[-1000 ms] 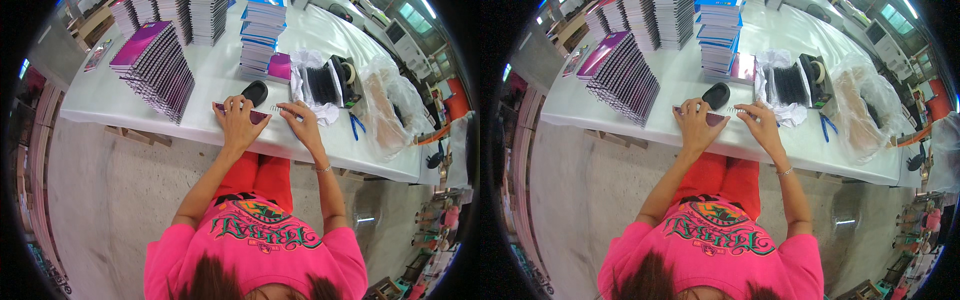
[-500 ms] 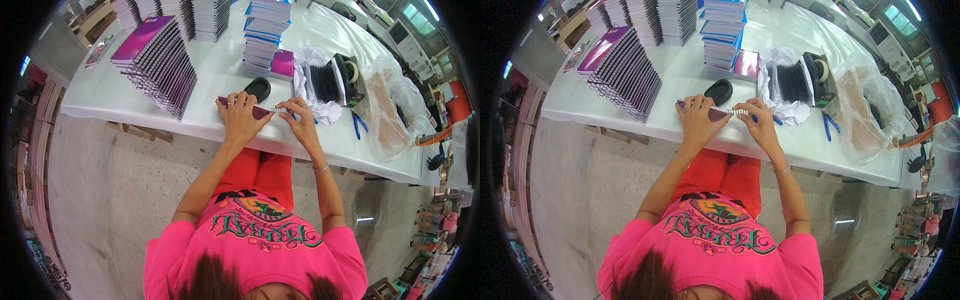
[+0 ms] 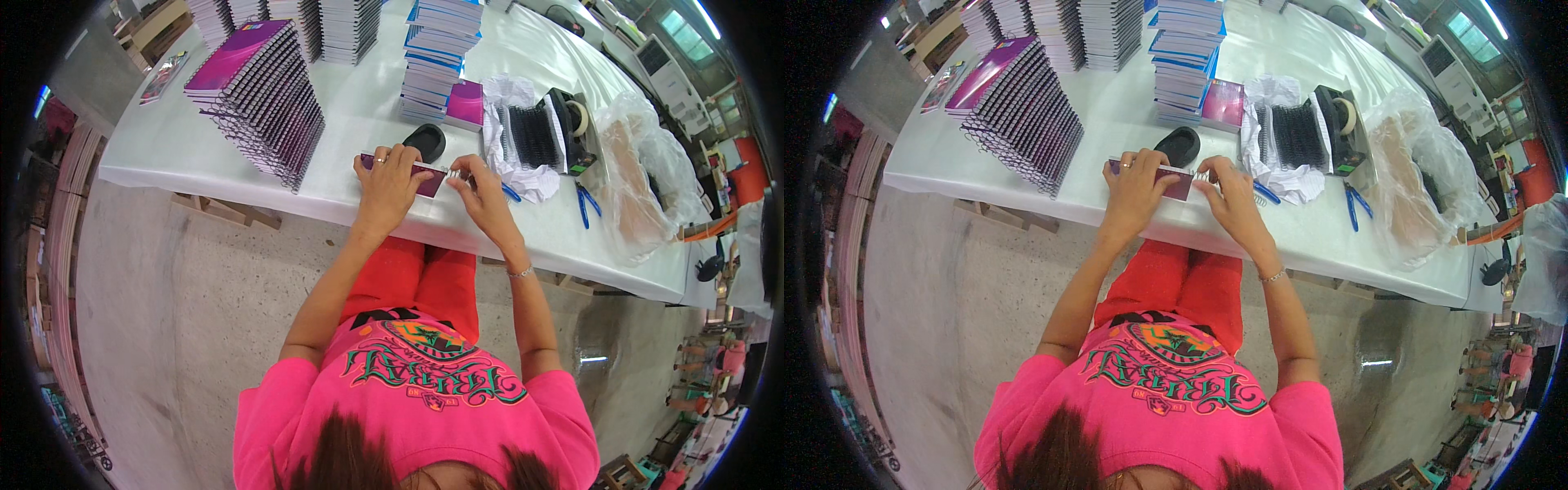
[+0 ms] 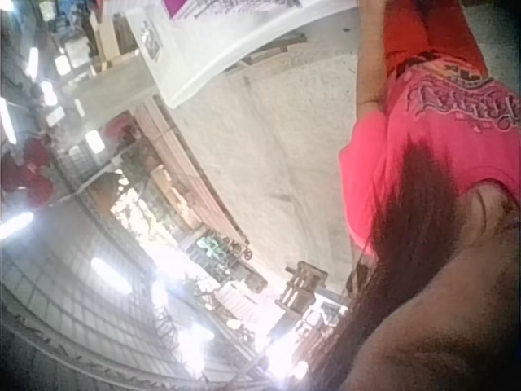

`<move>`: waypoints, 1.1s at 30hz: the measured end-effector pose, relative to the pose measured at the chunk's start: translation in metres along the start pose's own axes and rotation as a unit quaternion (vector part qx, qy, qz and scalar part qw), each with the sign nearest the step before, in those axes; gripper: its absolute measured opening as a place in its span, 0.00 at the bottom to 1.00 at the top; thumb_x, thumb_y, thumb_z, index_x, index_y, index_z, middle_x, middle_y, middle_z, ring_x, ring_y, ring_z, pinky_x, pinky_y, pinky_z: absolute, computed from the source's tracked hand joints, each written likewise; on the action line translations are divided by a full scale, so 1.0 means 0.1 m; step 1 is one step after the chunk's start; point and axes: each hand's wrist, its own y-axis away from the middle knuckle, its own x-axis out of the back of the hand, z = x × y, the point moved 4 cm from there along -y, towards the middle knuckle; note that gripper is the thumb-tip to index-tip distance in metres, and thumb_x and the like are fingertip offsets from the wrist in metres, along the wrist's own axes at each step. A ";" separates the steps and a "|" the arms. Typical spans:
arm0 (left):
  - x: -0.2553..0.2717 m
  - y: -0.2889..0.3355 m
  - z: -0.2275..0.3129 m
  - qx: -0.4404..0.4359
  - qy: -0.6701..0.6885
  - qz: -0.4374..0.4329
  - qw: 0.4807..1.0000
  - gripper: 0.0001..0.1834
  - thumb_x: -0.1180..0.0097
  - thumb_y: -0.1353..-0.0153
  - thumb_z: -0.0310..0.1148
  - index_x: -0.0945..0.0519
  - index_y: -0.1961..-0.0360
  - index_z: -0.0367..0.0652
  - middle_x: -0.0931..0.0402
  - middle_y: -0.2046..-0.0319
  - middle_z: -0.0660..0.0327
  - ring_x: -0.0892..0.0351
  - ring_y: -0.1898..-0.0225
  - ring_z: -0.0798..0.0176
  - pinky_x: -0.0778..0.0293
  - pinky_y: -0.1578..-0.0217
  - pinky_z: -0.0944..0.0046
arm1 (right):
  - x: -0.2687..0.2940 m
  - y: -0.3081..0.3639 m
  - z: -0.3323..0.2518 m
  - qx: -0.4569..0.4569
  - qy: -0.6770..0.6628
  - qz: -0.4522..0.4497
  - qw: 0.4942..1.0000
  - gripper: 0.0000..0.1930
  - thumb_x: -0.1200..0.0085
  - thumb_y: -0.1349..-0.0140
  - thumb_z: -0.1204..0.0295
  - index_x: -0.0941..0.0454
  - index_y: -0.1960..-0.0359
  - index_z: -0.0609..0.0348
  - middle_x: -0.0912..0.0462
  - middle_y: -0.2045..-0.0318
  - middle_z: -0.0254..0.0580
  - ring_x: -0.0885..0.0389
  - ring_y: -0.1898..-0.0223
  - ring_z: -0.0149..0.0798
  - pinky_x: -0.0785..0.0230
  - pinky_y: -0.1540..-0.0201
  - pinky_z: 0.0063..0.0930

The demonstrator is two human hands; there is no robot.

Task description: The person trims the excess spiral binding wire from several small purple notebooks using blue hand pliers and places each finished notebook onto a stack on the table.

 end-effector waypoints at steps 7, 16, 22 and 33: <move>0.15 0.03 -0.22 0.050 0.149 0.115 0.981 0.20 0.36 0.44 0.34 0.26 0.52 0.44 0.38 0.48 0.50 0.35 0.46 0.47 0.39 0.44 0.49 | -0.05 -0.08 -0.06 0.054 0.101 0.029 0.993 0.06 0.47 0.35 0.67 0.24 0.61 0.55 0.22 0.65 0.38 0.25 0.63 0.44 0.44 0.54 0.39; 0.05 0.14 -0.33 0.081 0.245 0.063 0.964 0.29 0.33 0.45 0.36 0.34 0.48 0.39 0.41 0.52 0.50 0.36 0.50 0.48 0.34 0.49 0.54 | -0.13 -0.18 -0.07 0.060 0.122 -0.051 0.989 0.05 0.46 0.36 0.68 0.23 0.66 0.56 0.23 0.68 0.38 0.26 0.62 0.46 0.43 0.56 0.41; 0.13 0.10 -0.54 0.062 0.237 0.012 0.969 0.32 0.30 0.48 0.37 0.37 0.51 0.36 0.42 0.55 0.50 0.36 0.53 0.49 0.34 0.50 0.54 | -0.16 -0.53 0.33 0.036 0.017 -0.109 0.993 0.17 0.38 0.41 0.59 0.18 0.53 0.51 0.28 0.47 0.58 0.34 0.41 0.56 0.40 0.39 0.41; 0.17 0.08 -0.66 0.063 0.272 -0.027 0.960 0.42 0.24 0.57 0.46 0.39 0.52 0.37 0.43 0.57 0.56 0.37 0.52 0.55 0.35 0.49 0.59 | -0.25 -0.28 0.45 -0.170 -0.584 -0.198 0.769 0.17 0.44 0.34 0.60 0.24 0.52 0.61 0.29 0.41 0.55 0.27 0.42 0.52 0.36 0.39 0.34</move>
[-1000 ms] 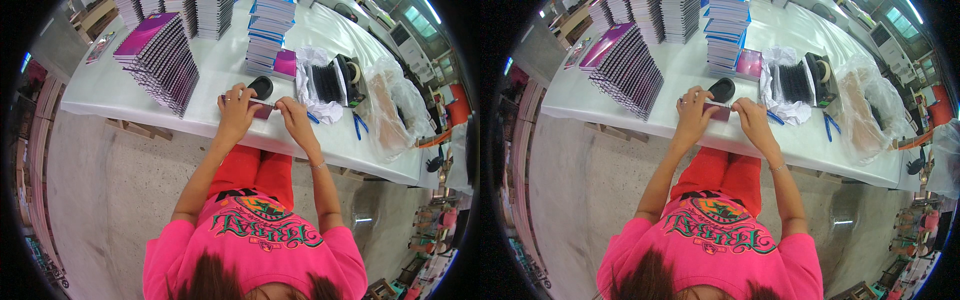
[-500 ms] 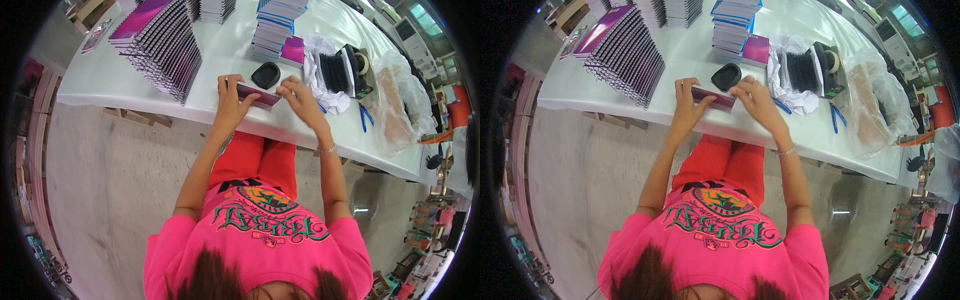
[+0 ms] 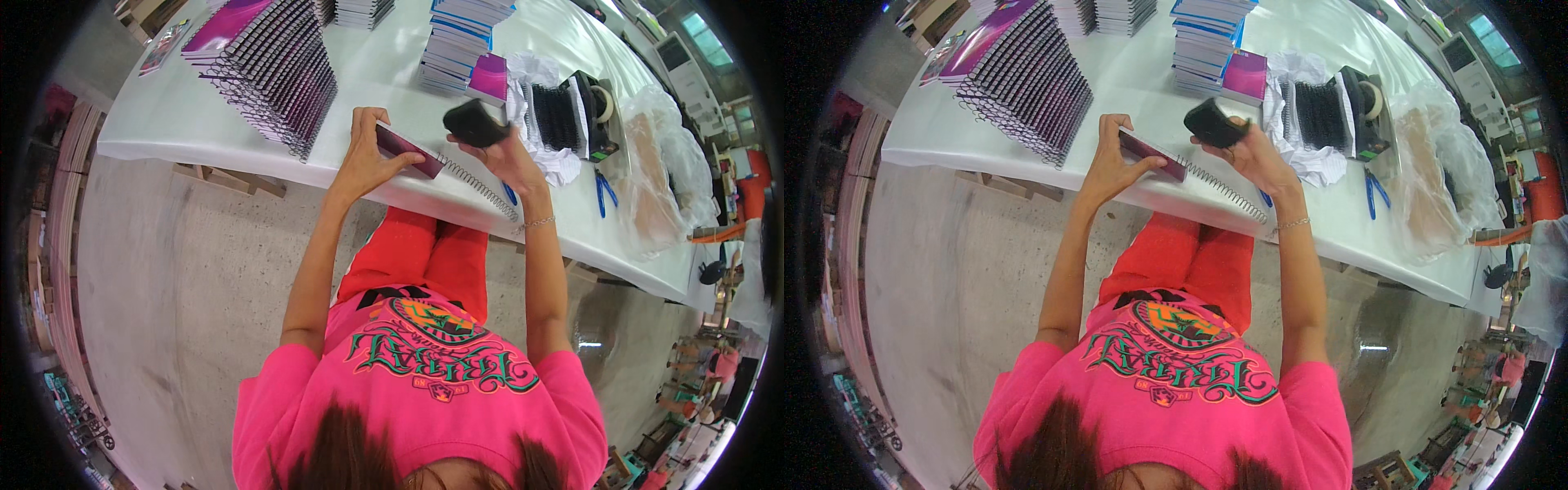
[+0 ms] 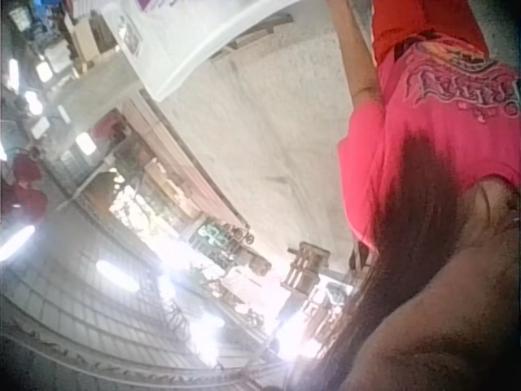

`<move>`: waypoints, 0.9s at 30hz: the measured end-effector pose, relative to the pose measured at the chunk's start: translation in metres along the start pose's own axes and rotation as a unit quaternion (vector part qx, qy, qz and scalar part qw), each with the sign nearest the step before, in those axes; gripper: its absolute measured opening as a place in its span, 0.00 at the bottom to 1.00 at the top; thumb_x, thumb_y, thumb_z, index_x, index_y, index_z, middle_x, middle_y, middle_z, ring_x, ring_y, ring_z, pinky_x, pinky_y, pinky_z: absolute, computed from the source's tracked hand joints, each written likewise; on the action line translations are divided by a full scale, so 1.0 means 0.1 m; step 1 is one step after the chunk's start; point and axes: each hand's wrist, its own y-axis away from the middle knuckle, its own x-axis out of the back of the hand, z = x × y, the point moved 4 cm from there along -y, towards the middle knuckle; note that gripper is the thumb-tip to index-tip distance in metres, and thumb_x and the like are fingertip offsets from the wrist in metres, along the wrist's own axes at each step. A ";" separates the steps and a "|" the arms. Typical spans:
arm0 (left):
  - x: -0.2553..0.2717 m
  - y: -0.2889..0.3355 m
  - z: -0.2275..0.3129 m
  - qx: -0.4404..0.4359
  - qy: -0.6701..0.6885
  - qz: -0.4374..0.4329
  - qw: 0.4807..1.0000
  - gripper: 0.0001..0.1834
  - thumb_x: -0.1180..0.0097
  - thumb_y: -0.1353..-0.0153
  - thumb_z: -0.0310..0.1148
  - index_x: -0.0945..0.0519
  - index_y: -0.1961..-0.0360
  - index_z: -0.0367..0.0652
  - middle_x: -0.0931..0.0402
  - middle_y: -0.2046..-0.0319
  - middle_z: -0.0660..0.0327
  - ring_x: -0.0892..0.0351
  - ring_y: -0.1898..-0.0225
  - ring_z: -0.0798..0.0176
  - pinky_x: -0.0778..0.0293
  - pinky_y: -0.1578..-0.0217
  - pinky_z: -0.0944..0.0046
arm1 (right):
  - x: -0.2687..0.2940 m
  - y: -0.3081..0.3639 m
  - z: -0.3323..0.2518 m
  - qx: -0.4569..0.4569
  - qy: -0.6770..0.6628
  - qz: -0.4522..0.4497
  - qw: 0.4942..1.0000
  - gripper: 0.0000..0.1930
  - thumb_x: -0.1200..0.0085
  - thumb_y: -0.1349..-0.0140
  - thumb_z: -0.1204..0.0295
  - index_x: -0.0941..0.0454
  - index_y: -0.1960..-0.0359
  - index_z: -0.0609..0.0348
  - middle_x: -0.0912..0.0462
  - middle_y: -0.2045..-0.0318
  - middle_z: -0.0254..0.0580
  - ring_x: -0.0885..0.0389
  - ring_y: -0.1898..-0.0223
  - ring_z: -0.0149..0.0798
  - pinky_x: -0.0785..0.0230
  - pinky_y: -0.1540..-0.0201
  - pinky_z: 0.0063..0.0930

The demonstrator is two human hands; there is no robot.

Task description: The person trims the excess spiral binding wire from several small purple notebooks using blue hand pliers and places each finished notebook onto a stack on the table.

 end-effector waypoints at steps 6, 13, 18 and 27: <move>-0.13 -0.03 0.02 -0.028 0.027 -0.031 0.999 0.43 0.22 0.60 0.45 0.39 0.52 0.39 0.41 0.57 0.58 0.37 0.54 0.58 0.35 0.50 0.62 | -0.06 0.34 -0.22 -0.072 0.318 0.032 0.945 0.14 0.39 0.40 0.63 0.27 0.71 0.60 0.22 0.51 0.47 0.24 0.54 0.34 0.32 0.50 0.25; -0.18 -0.04 0.03 -0.010 0.057 -0.045 0.997 0.45 0.21 0.62 0.44 0.38 0.50 0.40 0.40 0.54 0.57 0.35 0.53 0.59 0.34 0.50 0.61 | -0.08 0.43 -0.23 -0.079 0.449 0.118 0.882 0.15 0.37 0.42 0.61 0.26 0.67 0.61 0.23 0.56 0.38 0.28 0.61 0.27 0.34 0.55 0.21; -0.24 -0.03 -0.01 -0.016 0.088 -0.028 0.996 0.55 0.20 0.64 0.45 0.44 0.40 0.42 0.40 0.52 0.53 0.34 0.48 0.55 0.33 0.46 0.59 | -0.07 0.44 -0.22 -0.084 0.421 0.132 0.893 0.17 0.36 0.43 0.59 0.24 0.65 0.60 0.24 0.63 0.34 0.27 0.61 0.28 0.36 0.62 0.21; -0.25 -0.03 -0.07 0.009 0.121 -0.062 0.991 0.63 0.19 0.64 0.45 0.54 0.34 0.47 0.40 0.50 0.48 0.34 0.46 0.51 0.35 0.43 0.56 | -0.31 0.47 -0.26 -0.047 0.523 0.149 0.838 0.17 0.35 0.44 0.59 0.26 0.66 0.59 0.31 0.67 0.33 0.32 0.65 0.28 0.38 0.61 0.22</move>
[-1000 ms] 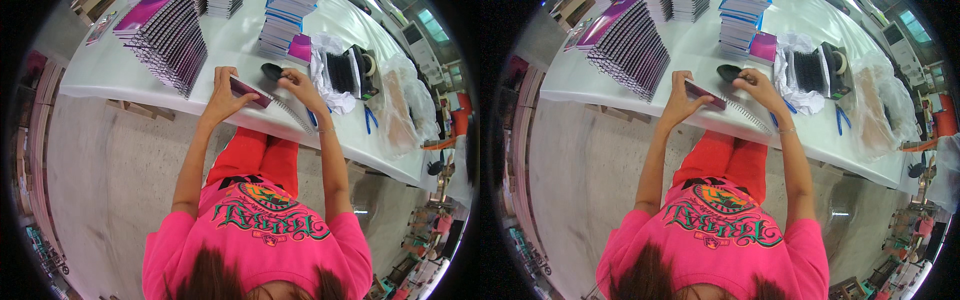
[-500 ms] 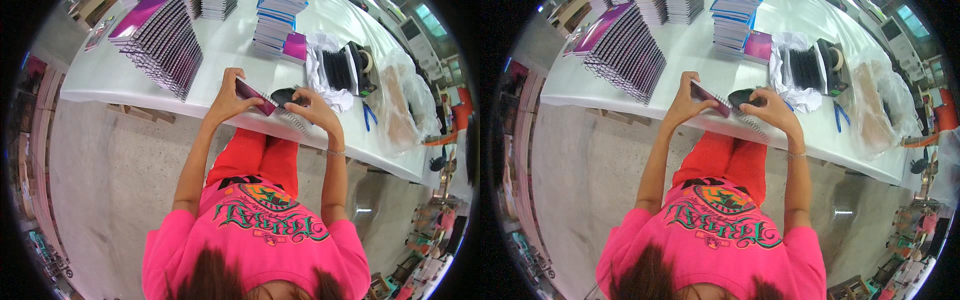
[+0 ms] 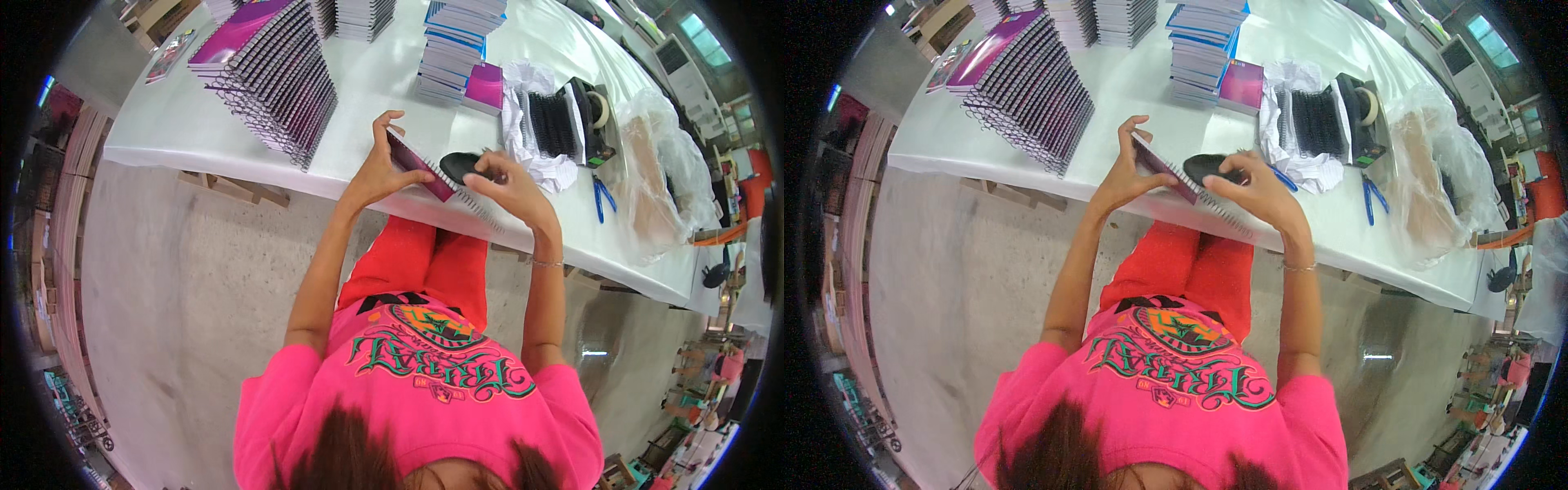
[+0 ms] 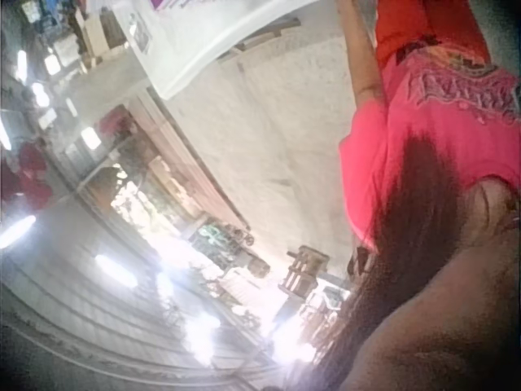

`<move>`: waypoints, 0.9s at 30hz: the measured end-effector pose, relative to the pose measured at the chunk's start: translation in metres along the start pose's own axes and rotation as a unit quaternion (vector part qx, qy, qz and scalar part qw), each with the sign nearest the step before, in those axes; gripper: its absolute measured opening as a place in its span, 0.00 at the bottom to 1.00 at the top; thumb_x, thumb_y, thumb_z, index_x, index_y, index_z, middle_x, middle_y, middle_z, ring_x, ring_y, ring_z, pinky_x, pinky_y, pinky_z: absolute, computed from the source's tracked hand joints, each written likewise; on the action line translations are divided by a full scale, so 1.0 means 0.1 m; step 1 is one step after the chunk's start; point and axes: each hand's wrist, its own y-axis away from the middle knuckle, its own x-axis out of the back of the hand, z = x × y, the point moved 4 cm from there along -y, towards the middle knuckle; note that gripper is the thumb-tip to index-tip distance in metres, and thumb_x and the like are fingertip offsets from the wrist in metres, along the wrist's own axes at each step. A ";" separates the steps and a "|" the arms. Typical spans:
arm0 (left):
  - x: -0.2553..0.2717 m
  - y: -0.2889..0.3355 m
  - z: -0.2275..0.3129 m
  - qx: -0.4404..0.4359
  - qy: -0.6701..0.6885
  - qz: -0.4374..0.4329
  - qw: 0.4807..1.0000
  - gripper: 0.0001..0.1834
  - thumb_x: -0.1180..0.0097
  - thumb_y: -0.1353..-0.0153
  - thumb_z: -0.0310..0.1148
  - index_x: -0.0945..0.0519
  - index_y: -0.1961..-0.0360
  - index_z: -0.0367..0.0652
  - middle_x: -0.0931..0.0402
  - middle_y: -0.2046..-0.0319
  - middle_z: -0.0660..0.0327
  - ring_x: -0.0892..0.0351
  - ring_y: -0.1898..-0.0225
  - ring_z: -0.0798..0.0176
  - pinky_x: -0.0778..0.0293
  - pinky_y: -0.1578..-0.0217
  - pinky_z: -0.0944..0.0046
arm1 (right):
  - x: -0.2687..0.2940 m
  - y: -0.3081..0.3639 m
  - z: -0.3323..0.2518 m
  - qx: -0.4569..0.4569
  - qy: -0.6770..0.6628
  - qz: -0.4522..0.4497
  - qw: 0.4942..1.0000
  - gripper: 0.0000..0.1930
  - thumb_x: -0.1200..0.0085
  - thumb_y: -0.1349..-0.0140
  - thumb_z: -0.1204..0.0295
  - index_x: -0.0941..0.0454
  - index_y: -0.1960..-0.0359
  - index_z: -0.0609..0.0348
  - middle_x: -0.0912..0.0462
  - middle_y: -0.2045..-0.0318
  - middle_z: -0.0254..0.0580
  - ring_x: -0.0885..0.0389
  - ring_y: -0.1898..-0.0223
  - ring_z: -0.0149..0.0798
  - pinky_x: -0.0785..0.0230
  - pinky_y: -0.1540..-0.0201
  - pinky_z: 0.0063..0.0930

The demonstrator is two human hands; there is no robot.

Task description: The person trims the excess spiral binding wire from several small purple notebooks using blue hand pliers and places each finished notebook onto a stack on the table.

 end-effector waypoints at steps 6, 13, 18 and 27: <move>-0.03 0.00 -0.04 0.032 0.039 -0.024 0.998 0.61 0.19 0.64 0.44 0.51 0.35 0.46 0.39 0.51 0.49 0.34 0.46 0.51 0.37 0.42 0.57 | 0.02 -0.01 -0.12 0.045 -0.202 -0.126 0.970 0.15 0.36 0.43 0.62 0.25 0.67 0.60 0.24 0.50 0.38 0.28 0.55 0.33 0.36 0.55 0.28; -0.06 0.01 -0.09 0.014 0.069 -0.020 0.997 0.60 0.17 0.67 0.40 0.48 0.36 0.52 0.42 0.55 0.60 0.39 0.50 0.61 0.38 0.46 0.60 | 0.03 -0.25 0.01 -0.041 -0.078 -0.041 0.995 0.16 0.38 0.42 0.56 0.24 0.68 0.56 0.26 0.62 0.31 0.33 0.61 0.25 0.40 0.54 0.22; -0.07 0.00 -0.07 0.012 0.081 -0.025 0.996 0.58 0.18 0.65 0.38 0.47 0.37 0.52 0.43 0.56 0.61 0.40 0.51 0.62 0.39 0.47 0.62 | -0.01 -0.15 -0.07 0.000 -0.165 -0.106 0.981 0.14 0.39 0.41 0.59 0.25 0.69 0.57 0.23 0.53 0.37 0.30 0.57 0.28 0.38 0.50 0.23; -0.07 0.02 -0.05 -0.003 0.076 -0.026 0.997 0.55 0.20 0.64 0.34 0.46 0.37 0.52 0.43 0.56 0.62 0.38 0.52 0.64 0.38 0.48 0.64 | 0.02 -0.29 -0.10 -0.004 -0.068 -0.046 0.997 0.17 0.35 0.43 0.59 0.22 0.66 0.61 0.22 0.57 0.42 0.27 0.56 0.30 0.35 0.49 0.26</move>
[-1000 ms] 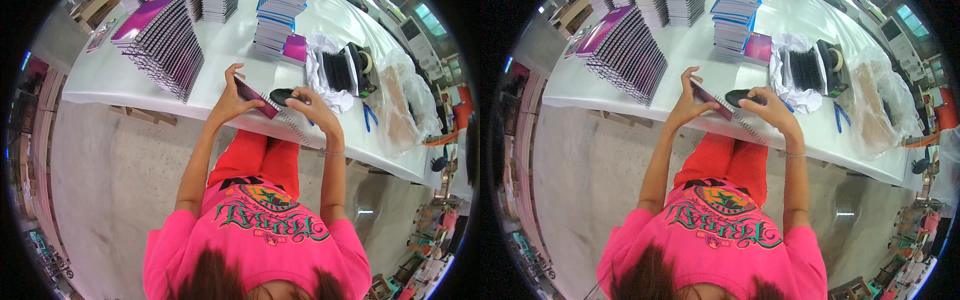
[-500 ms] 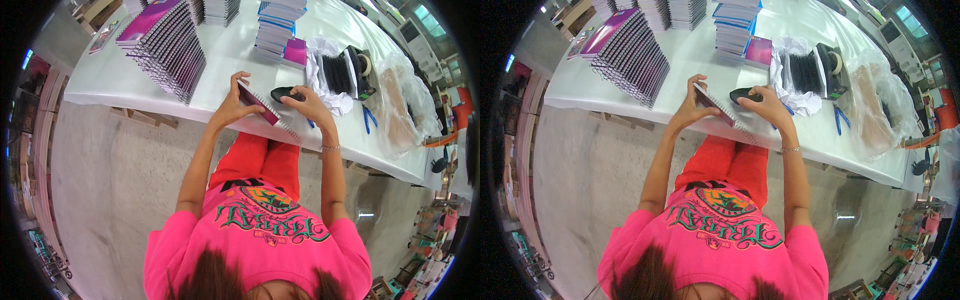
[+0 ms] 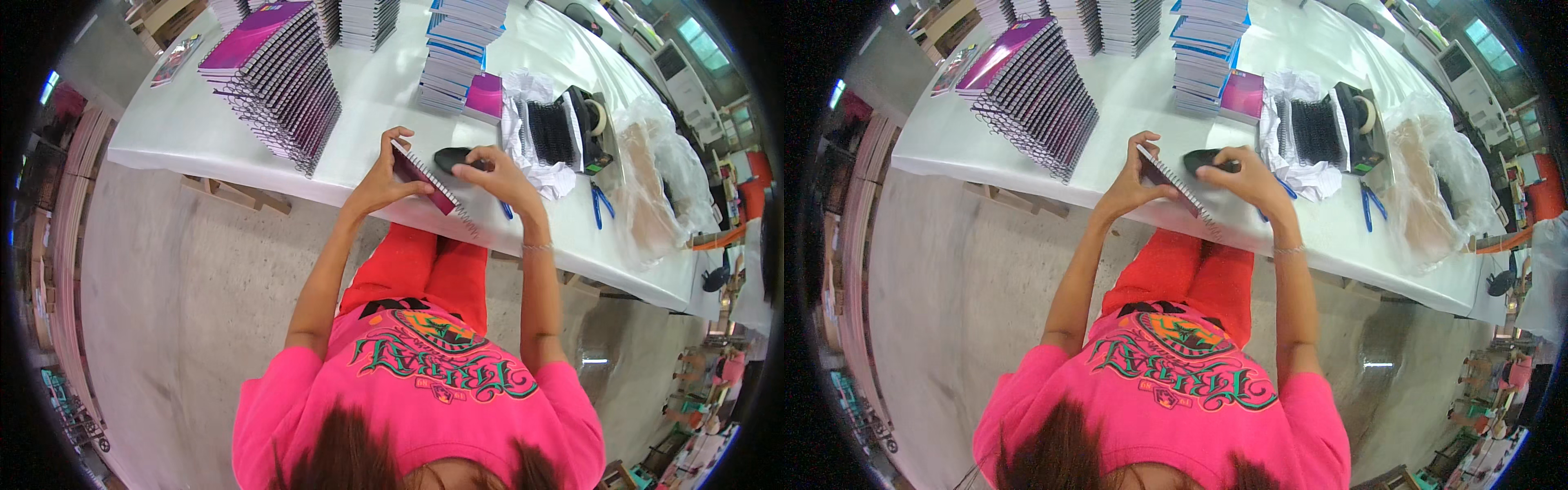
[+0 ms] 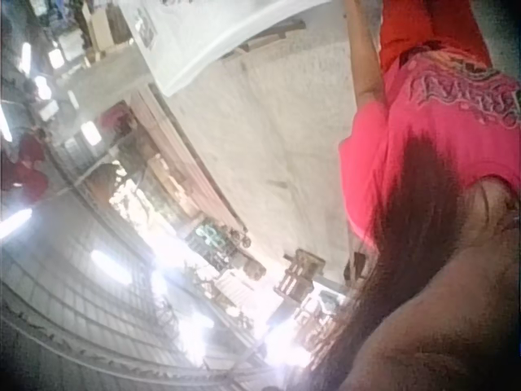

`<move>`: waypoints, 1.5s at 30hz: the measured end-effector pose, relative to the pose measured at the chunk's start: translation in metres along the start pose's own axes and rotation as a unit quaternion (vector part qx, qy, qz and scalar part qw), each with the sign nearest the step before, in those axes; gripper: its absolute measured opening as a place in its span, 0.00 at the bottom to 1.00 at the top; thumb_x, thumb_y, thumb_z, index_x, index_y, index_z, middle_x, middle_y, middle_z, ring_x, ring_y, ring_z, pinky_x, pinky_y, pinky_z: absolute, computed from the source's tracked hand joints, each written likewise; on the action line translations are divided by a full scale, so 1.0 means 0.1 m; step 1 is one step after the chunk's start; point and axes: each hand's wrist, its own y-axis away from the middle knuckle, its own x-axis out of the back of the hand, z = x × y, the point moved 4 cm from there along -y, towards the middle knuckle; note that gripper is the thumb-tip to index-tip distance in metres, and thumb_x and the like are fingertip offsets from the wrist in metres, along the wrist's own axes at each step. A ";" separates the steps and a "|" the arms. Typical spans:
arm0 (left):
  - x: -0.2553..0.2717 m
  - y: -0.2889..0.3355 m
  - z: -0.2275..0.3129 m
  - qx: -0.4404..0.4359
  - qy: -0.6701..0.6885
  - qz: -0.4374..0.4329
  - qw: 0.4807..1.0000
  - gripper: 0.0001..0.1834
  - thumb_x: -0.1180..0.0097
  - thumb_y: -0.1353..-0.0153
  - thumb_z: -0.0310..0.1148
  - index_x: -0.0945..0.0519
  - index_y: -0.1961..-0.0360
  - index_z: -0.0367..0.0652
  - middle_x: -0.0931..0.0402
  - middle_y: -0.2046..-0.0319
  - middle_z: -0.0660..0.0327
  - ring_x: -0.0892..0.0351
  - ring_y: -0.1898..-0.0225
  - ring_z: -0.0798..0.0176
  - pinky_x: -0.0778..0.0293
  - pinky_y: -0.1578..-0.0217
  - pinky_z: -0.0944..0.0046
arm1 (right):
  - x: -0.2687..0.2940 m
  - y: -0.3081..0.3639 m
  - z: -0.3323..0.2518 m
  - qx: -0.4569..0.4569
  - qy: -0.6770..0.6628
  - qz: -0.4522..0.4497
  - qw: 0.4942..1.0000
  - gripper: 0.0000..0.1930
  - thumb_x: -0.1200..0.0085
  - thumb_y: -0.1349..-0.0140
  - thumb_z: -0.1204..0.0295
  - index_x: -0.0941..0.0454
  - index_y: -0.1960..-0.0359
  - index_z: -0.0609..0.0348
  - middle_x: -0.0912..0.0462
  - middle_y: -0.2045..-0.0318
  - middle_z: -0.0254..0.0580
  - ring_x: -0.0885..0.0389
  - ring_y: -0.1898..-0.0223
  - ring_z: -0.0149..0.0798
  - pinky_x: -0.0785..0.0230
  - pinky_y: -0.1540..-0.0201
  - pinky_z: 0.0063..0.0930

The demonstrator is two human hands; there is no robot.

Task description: The person trims the excess spiral binding wire from several small purple notebooks using blue hand pliers and places each finished notebook onto a stack on the table.

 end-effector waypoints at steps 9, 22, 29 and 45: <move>-0.01 -0.01 -0.08 0.034 0.020 -0.017 0.999 0.57 0.19 0.64 0.42 0.47 0.37 0.48 0.38 0.50 0.52 0.35 0.46 0.54 0.38 0.42 0.58 | -0.16 0.10 -0.22 0.063 -0.116 -0.049 0.990 0.18 0.36 0.43 0.57 0.22 0.66 0.61 0.22 0.59 0.37 0.27 0.59 0.31 0.34 0.54 0.26; -0.02 0.04 0.01 0.002 0.000 -0.020 1.000 0.57 0.19 0.64 0.36 0.46 0.36 0.49 0.38 0.55 0.58 0.33 0.52 0.61 0.34 0.48 0.63 | -0.21 0.02 -0.30 0.046 -0.092 -0.073 0.992 0.21 0.31 0.48 0.58 0.22 0.63 0.62 0.21 0.63 0.37 0.25 0.61 0.31 0.31 0.56 0.25; -0.07 0.00 0.15 -0.005 -0.007 -0.015 1.000 0.48 0.26 0.51 0.34 0.47 0.35 0.48 0.40 0.51 0.59 0.35 0.50 0.62 0.37 0.45 0.61 | -0.04 -0.32 0.19 0.162 0.117 0.182 0.963 0.21 0.33 0.45 0.62 0.24 0.56 0.64 0.19 0.61 0.49 0.21 0.60 0.44 0.31 0.53 0.30; -0.11 0.12 0.17 0.017 -0.007 0.168 0.986 0.13 0.42 0.36 0.33 0.25 0.55 0.37 0.27 0.61 0.59 0.29 0.59 0.65 0.32 0.57 0.67 | 0.06 0.73 0.97 0.006 0.227 0.408 0.885 0.27 0.39 0.43 0.67 0.30 0.40 0.54 0.29 0.52 0.56 0.29 0.49 0.52 0.38 0.45 0.44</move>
